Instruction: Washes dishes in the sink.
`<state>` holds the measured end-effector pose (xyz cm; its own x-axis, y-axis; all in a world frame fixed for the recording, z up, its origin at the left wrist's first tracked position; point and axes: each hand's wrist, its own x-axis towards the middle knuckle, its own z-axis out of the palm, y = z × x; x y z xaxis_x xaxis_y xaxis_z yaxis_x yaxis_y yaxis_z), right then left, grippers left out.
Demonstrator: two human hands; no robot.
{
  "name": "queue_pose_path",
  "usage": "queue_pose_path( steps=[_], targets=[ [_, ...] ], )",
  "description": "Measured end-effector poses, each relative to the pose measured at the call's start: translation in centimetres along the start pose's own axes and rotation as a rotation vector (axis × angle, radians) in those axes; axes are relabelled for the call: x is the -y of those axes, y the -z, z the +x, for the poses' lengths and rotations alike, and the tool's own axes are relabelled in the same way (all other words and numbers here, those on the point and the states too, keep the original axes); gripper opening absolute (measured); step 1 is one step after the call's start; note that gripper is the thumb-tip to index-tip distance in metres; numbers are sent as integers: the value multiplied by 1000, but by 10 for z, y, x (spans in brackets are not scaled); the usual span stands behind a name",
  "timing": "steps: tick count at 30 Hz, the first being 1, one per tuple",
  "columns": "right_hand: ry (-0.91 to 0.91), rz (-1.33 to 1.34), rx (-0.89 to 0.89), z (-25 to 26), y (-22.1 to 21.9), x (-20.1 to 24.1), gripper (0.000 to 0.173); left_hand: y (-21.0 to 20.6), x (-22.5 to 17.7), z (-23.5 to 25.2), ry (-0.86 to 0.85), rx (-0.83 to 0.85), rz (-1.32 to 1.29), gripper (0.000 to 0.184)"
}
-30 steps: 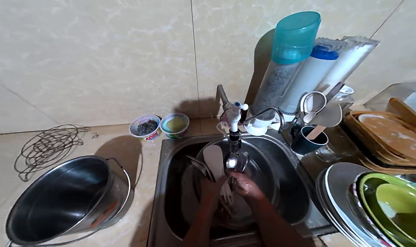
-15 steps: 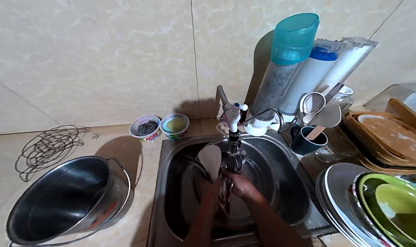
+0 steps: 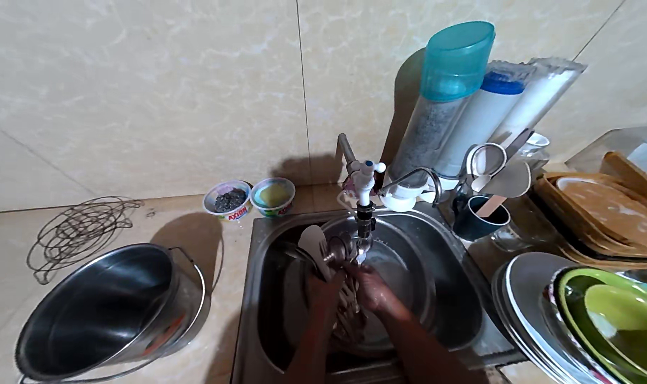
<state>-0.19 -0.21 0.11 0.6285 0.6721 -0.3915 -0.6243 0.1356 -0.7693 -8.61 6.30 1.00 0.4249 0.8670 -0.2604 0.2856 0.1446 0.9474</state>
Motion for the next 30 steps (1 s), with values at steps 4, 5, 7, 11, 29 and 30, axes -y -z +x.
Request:
queue_pose_path(
  steps=[4,5,7,11,29,30],
  targets=[
    [46,81,-169,7,-1,-5,9,-5,1,-4,47,48,5,47],
    [46,107,-176,6,0,-5,9,-6,2,-4,51,66,-8,43],
    [43,134,-131,2,3,-4,12,-6,1,-4,45,84,-48,38],
    [46,177,-139,-2,2,-2,11,-6,-3,-8,72,103,-149,36],
    [23,0,221,-2,11,13,60,-8,-3,-14,34,279,-25,66],
    [49,59,263,-3,11,13,61,-7,-5,-15,43,284,-2,71]
  ],
)
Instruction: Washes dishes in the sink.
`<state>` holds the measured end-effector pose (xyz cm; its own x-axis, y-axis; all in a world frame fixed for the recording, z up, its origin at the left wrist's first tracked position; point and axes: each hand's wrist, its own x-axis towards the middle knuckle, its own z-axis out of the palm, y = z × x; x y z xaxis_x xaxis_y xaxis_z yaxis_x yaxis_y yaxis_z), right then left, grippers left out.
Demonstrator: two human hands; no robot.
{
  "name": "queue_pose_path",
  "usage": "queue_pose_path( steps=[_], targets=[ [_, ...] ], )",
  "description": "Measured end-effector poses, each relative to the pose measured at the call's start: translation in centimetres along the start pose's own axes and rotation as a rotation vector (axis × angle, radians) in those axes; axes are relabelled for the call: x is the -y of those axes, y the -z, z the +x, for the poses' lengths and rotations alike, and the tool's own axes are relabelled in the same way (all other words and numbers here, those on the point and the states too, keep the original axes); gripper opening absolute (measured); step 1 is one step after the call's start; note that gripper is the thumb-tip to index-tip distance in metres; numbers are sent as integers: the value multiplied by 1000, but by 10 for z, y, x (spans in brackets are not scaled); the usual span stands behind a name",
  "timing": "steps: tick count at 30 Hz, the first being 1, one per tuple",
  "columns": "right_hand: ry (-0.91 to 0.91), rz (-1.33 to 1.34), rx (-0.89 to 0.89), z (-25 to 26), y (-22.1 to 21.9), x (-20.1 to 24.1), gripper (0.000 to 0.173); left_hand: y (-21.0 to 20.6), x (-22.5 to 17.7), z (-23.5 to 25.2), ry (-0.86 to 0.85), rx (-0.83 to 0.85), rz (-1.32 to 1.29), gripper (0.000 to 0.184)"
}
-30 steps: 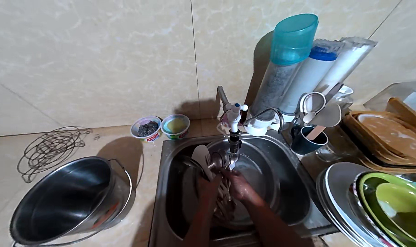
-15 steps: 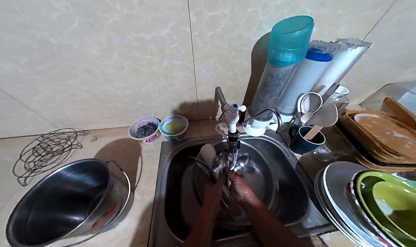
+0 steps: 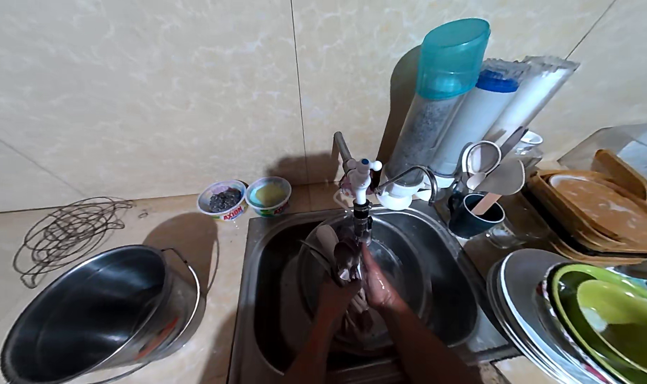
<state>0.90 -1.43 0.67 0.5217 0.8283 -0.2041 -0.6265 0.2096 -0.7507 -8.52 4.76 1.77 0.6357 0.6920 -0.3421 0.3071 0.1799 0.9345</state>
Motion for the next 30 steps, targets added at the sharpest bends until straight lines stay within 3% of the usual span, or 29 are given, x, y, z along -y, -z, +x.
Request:
queue_pose_path(
  steps=[3,6,8,11,13,17,21,24,27,30],
  targets=[
    [51,88,22,-3,0,-2,60,4,-8,-5,50,97,51,79],
    [29,35,-14,-7,12,-6,57,-1,-2,-3,2,176,72,74],
    [-28,-88,-85,-8,9,-3,35,-9,4,-2,-69,132,94,67],
    [15,42,-218,-1,1,-10,14,-13,12,-5,-169,57,238,78],
    [91,198,-229,1,-2,-11,17,-17,14,-11,-292,41,357,81],
    [193,333,-151,0,4,-10,20,-24,23,-10,-512,-12,323,64],
    [196,338,-130,1,4,-9,22,-17,9,-6,-326,-36,240,46],
    [150,296,-182,2,3,-12,24,-11,2,-3,-215,-36,252,49],
    [126,190,-248,-1,-1,-12,19,-11,-2,-3,-99,-38,99,54],
    [90,65,-313,-3,-3,-6,12,-7,3,-5,-125,163,11,44]
  ],
)
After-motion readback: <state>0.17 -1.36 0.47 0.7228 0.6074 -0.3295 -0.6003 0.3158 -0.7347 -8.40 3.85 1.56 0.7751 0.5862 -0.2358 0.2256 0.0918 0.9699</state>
